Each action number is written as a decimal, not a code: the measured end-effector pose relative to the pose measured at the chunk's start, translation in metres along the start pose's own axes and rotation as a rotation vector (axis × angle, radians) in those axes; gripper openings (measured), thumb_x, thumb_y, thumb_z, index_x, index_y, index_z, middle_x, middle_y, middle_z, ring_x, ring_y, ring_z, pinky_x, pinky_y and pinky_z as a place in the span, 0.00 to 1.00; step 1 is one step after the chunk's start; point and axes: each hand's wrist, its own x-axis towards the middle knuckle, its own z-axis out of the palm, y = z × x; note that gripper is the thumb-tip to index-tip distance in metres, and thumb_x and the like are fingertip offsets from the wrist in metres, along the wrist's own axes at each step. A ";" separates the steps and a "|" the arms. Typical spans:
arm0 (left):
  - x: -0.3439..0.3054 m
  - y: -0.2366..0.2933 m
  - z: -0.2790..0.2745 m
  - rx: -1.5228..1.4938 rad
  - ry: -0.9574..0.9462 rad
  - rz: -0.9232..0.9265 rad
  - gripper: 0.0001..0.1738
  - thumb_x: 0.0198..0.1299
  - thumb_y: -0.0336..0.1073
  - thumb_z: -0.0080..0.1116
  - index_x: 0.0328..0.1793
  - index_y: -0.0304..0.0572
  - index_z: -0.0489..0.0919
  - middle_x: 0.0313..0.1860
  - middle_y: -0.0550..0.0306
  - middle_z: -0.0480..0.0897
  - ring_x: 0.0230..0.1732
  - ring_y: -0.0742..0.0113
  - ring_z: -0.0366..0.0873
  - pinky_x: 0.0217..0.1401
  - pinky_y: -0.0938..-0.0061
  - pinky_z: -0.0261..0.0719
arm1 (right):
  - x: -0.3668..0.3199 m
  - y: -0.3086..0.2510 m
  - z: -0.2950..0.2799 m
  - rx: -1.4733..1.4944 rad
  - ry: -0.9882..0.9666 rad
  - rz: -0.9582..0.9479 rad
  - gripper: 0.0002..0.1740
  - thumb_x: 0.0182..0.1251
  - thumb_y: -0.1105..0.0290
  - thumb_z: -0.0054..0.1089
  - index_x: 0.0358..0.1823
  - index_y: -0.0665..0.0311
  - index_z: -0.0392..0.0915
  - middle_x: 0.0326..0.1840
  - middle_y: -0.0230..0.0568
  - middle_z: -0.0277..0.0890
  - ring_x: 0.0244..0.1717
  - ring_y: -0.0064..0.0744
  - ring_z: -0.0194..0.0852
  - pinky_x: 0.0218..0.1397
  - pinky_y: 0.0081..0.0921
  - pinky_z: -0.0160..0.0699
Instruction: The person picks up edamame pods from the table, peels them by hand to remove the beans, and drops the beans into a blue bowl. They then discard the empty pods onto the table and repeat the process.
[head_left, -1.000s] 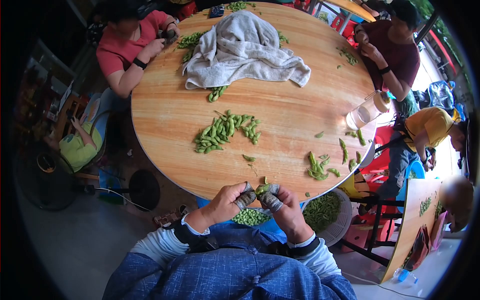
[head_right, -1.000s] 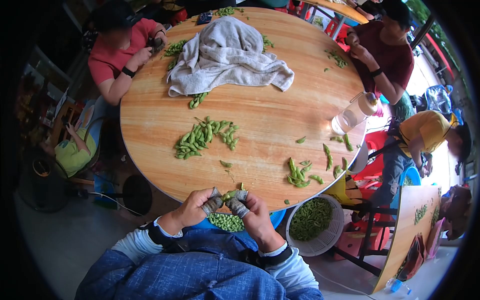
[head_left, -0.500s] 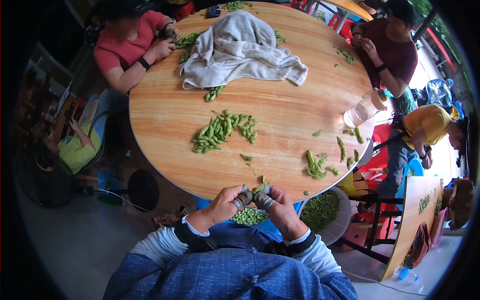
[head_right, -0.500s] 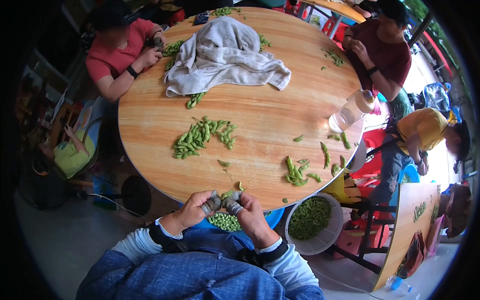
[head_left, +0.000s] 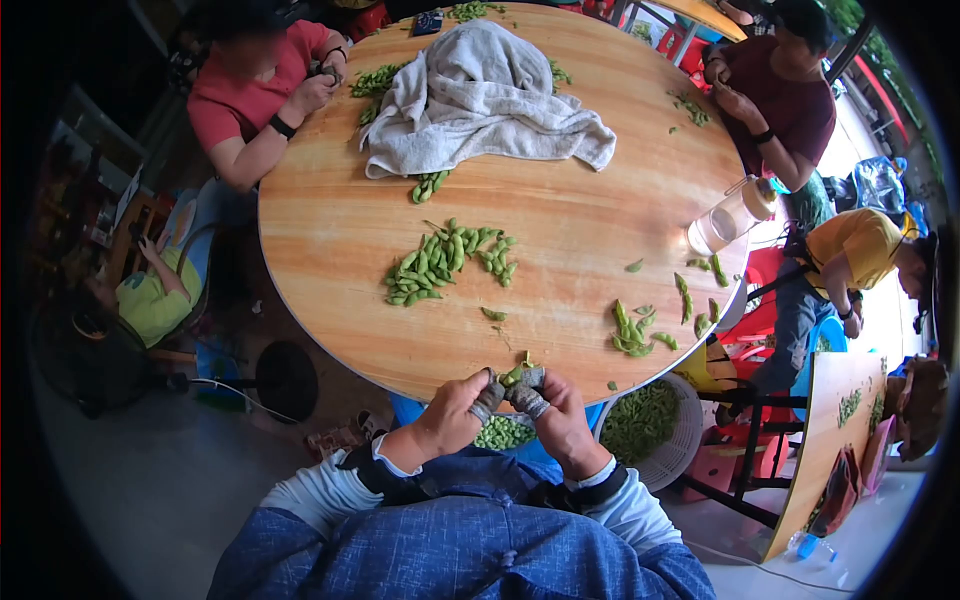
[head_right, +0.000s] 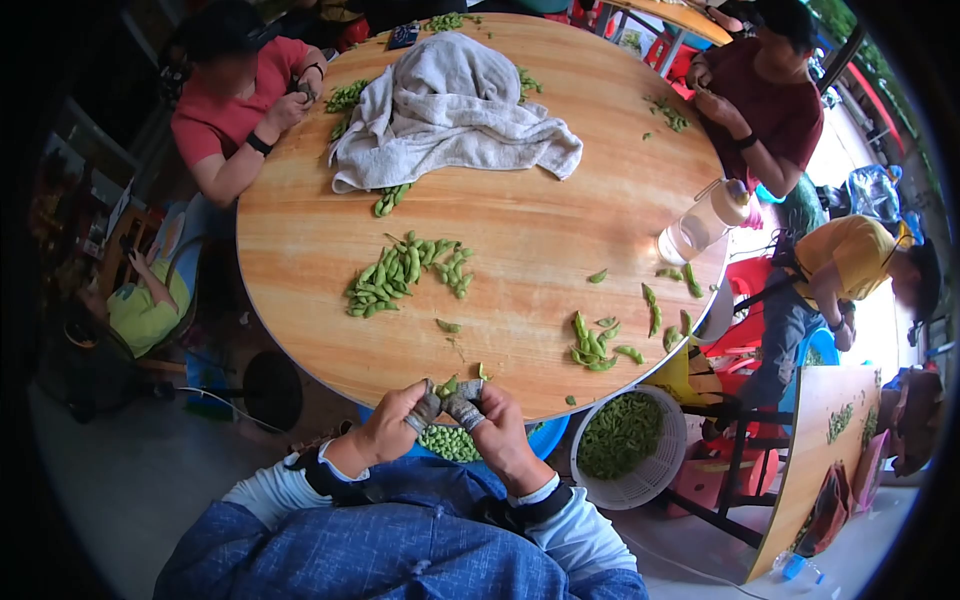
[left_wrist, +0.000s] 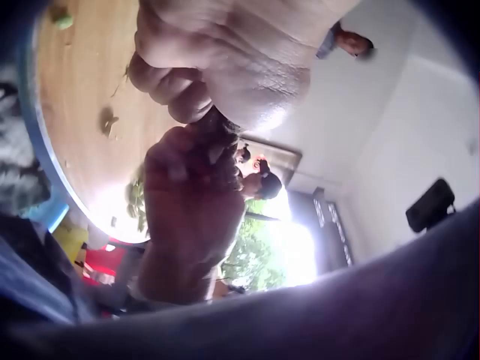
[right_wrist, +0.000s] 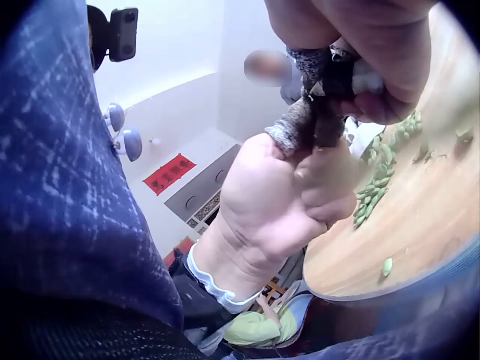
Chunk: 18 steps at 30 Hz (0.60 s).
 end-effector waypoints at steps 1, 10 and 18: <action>0.000 0.002 -0.002 -0.139 -0.031 -0.101 0.04 0.53 0.29 0.46 0.34 0.37 0.68 0.20 0.59 0.69 0.19 0.69 0.67 0.21 0.76 0.64 | 0.000 0.001 -0.001 -0.023 -0.010 -0.024 0.06 0.57 0.77 0.53 0.36 0.69 0.71 0.32 0.28 0.72 0.33 0.16 0.65 0.38 0.15 0.65; 0.002 0.014 -0.007 -0.803 -0.145 -0.473 0.06 0.58 0.29 0.39 0.34 0.40 0.69 0.19 0.69 0.64 0.20 0.83 0.58 0.21 0.85 0.56 | 0.002 0.009 -0.012 0.061 -0.069 -0.044 0.07 0.57 0.77 0.53 0.37 0.68 0.72 0.33 0.28 0.73 0.34 0.16 0.66 0.40 0.15 0.65; 0.004 0.021 -0.013 -0.421 -0.098 -0.259 0.07 0.60 0.34 0.44 0.32 0.40 0.70 0.19 0.70 0.65 0.21 0.83 0.59 0.23 0.86 0.57 | 0.001 -0.005 -0.006 0.140 -0.104 0.078 0.08 0.57 0.76 0.52 0.39 0.69 0.72 0.34 0.29 0.73 0.35 0.17 0.66 0.41 0.15 0.64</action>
